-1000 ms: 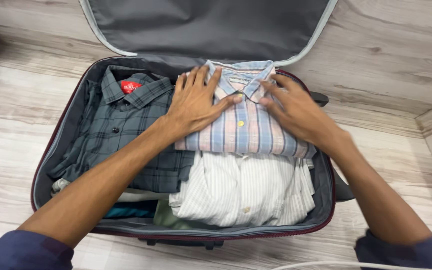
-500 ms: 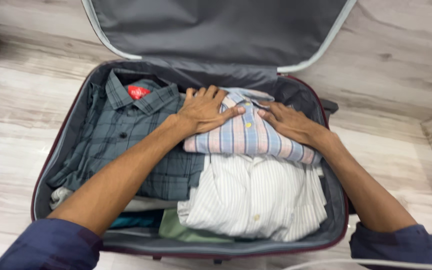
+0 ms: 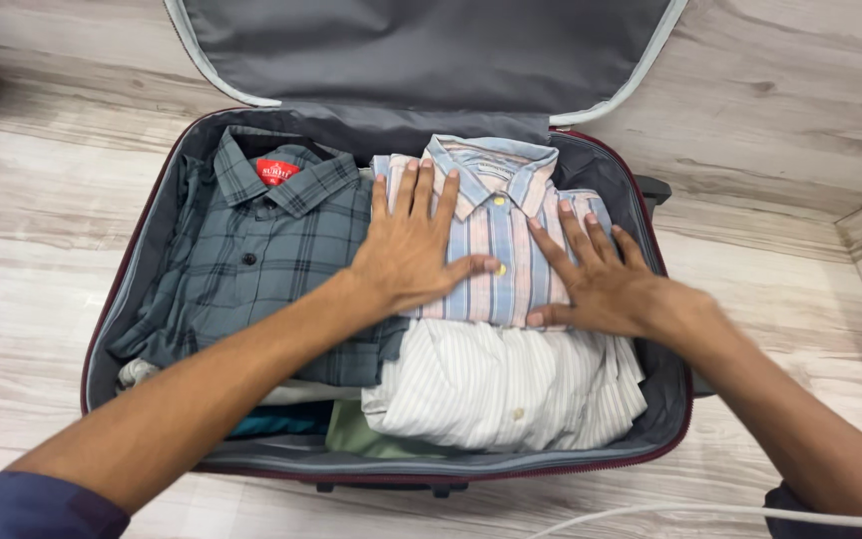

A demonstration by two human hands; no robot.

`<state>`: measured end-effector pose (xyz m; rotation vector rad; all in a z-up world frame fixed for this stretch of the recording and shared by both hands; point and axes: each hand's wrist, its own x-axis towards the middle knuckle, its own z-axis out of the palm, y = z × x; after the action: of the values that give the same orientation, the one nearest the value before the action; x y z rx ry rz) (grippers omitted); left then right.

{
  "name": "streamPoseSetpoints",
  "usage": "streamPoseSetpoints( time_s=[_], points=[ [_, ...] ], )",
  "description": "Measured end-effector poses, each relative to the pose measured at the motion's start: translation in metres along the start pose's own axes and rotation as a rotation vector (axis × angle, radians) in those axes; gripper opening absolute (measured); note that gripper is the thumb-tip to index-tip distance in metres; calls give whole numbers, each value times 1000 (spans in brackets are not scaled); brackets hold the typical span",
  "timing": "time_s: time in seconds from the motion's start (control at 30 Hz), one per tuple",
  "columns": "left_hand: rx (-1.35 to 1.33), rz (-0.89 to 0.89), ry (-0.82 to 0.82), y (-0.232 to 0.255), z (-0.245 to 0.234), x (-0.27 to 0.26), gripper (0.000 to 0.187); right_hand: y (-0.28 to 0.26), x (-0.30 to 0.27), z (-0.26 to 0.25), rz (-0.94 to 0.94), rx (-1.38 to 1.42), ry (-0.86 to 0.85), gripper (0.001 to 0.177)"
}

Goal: The person buttons a striped shirt laid flat on the floor, folds the sleeves inward, and folds the shirt into a compact rectangle. They then place the folded shirt into an open suitcase and close it.

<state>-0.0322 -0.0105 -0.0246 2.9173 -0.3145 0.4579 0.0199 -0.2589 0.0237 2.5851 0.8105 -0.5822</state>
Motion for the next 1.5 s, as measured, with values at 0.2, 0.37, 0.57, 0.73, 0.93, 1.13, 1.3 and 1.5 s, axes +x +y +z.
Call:
streamPoseSetpoints(
  time_s=[0.2,0.37,0.57,0.73,0.93,1.13,1.3,1.5],
  points=[
    [118,21,70,11,7,-10,116,-9,23,17,17,-45,39,118],
    [-94,2,-138,-27,-15,1,105,18,-3,30,-81,-216,497,97],
    [233,-430,262,-182,-63,-90,76,43,-33,40,85,210,853,74],
    [-186,-725,37,-202,-78,-124,58,64,-29,23,257,598,503,77],
    [-107,-631,120,-181,-81,-114,53,79,-16,32,435,626,373,77],
    [-95,-585,78,-180,-93,-121,53,70,-7,49,425,418,584,70],
    [-271,-582,227,-229,-83,-67,53,83,-9,17,267,611,857,64],
    [-1055,-500,224,-281,-70,-13,60,93,34,-46,163,954,957,69]
  ],
)
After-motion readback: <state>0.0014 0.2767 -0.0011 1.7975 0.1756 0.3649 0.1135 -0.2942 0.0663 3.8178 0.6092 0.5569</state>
